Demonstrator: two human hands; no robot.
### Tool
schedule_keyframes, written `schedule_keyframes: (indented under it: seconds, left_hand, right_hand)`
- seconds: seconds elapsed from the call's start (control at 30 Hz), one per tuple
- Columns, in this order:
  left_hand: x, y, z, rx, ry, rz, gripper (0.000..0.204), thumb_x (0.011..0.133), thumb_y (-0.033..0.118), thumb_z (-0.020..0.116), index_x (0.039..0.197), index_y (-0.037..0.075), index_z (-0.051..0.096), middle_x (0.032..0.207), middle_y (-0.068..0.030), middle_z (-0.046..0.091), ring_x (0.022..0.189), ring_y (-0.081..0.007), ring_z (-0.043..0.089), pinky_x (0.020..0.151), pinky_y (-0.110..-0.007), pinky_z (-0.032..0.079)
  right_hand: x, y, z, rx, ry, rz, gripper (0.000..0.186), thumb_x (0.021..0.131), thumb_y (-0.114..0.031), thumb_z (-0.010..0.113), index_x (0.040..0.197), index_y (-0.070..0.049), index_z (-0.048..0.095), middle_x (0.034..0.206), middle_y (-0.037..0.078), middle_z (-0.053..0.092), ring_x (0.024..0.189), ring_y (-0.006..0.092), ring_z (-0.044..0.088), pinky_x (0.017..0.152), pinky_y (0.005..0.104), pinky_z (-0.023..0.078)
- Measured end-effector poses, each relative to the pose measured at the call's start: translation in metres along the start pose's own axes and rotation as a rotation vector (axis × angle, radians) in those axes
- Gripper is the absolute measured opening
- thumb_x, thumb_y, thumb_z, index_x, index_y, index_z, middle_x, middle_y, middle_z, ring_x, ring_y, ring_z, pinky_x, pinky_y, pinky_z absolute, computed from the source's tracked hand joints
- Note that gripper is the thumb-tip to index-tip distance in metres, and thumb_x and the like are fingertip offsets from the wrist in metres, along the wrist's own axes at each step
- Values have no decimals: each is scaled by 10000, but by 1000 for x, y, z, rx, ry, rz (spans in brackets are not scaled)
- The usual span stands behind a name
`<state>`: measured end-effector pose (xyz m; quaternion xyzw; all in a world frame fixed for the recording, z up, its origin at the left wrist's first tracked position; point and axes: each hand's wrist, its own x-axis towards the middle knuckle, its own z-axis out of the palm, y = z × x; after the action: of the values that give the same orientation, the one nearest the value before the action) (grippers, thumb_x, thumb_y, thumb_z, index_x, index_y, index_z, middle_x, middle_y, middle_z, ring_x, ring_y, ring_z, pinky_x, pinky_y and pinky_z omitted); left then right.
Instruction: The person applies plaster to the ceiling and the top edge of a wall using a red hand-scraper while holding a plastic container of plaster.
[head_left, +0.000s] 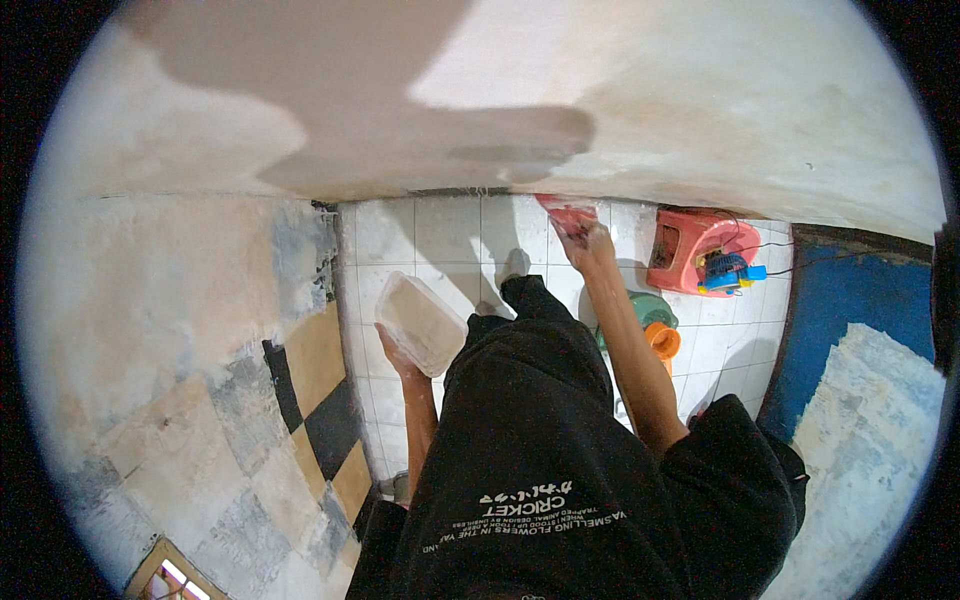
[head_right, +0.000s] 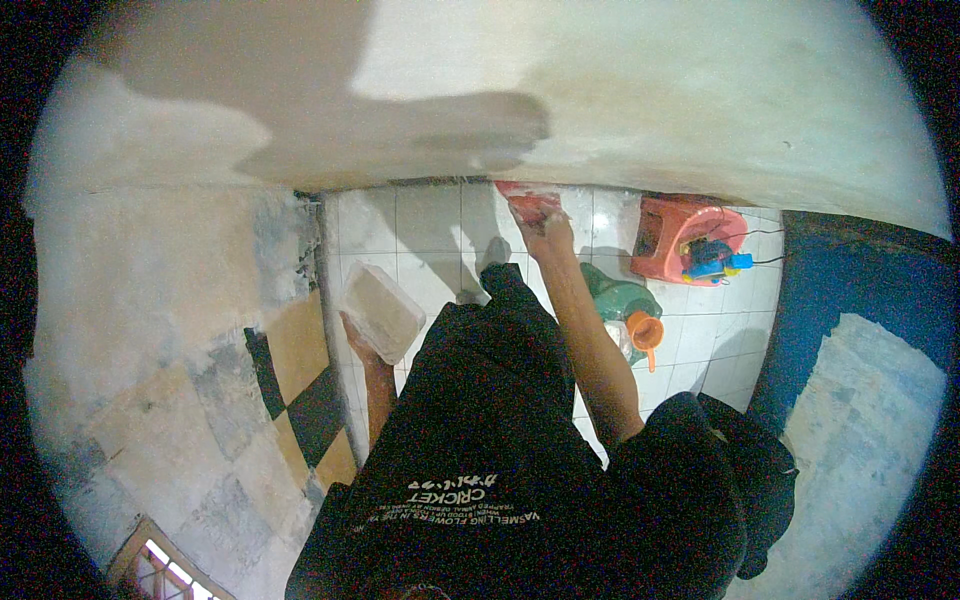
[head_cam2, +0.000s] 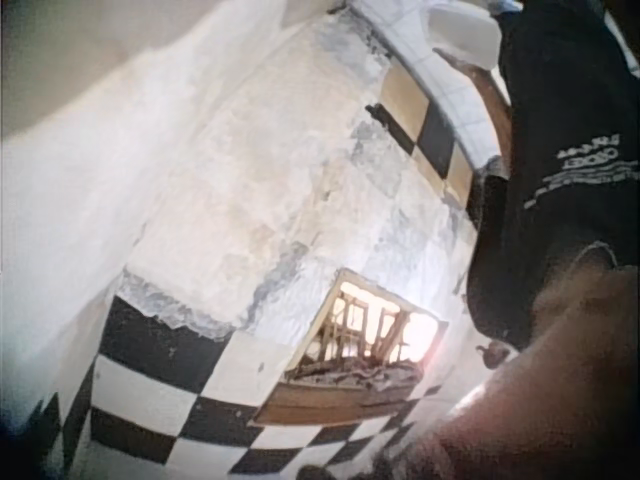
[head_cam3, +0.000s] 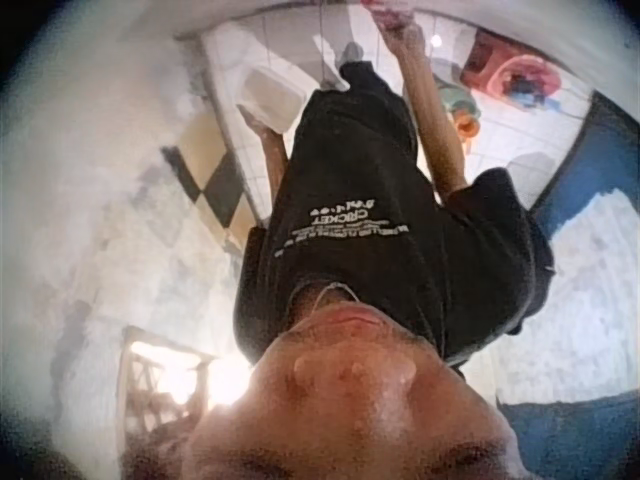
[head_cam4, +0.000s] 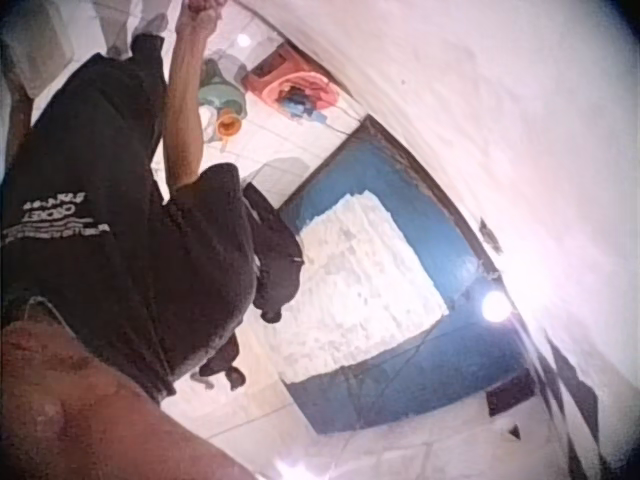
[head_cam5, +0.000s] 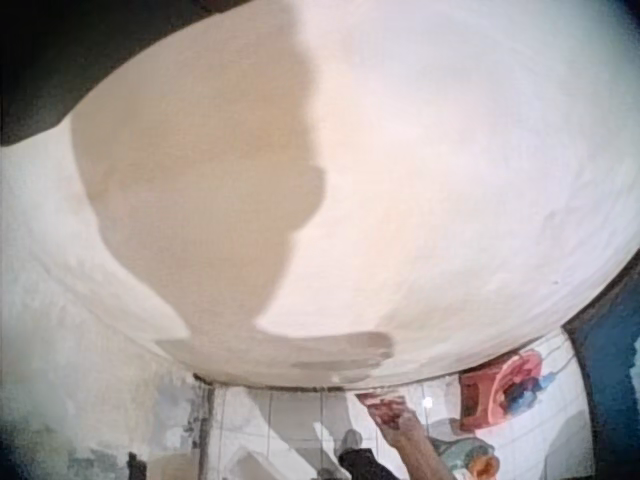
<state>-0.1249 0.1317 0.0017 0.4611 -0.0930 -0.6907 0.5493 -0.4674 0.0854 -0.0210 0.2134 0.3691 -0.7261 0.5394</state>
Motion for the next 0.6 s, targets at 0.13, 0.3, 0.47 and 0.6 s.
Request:
schedule_keyframes:
  seconds: [0.13, 0.3, 0.47, 0.6]
  left_hand:
    - [17, -6, 8, 9, -26, -4, 630, 930, 537, 309, 1352, 71, 340, 1318, -121, 437, 1158, -300, 478, 968, -434, 427]
    - [27, -10, 6, -43, -58, -9, 628, 934, 534, 300, 1351, 66, 338, 1318, -124, 436, 1169, -306, 469, 972, -439, 423]
    - [30, -27, 4, -57, -62, -19, 658, 907, 573, 331, 1361, 97, 333, 1329, -115, 428, 1166, -321, 469, 965, -482, 418]
    - [29, -32, 18, -74, -76, -31, 662, 901, 580, 344, 1369, 112, 324, 1333, -111, 425, 1160, -331, 471, 962, -501, 416]
  right_hand:
    - [104, 10, 2, -148, -107, -84, 235, 912, -65, 407, 1118, 34, 463, 1021, 198, 584, 911, 327, 593, 839, 492, 515]
    - [99, -22, 69, -109, -194, -145, 231, 894, -4, 410, 1111, 71, 439, 1059, 227, 550, 951, 358, 572, 853, 475, 517]
    - [-54, -33, 86, -45, -452, -120, 201, 885, 2, 436, 1077, 29, 491, 1037, 151, 581, 976, 289, 585, 885, 464, 504]
    - [-89, -35, 67, -276, -222, -42, 194, 885, -44, 480, 1064, 14, 527, 1000, 106, 604, 928, 246, 601, 828, 445, 526]
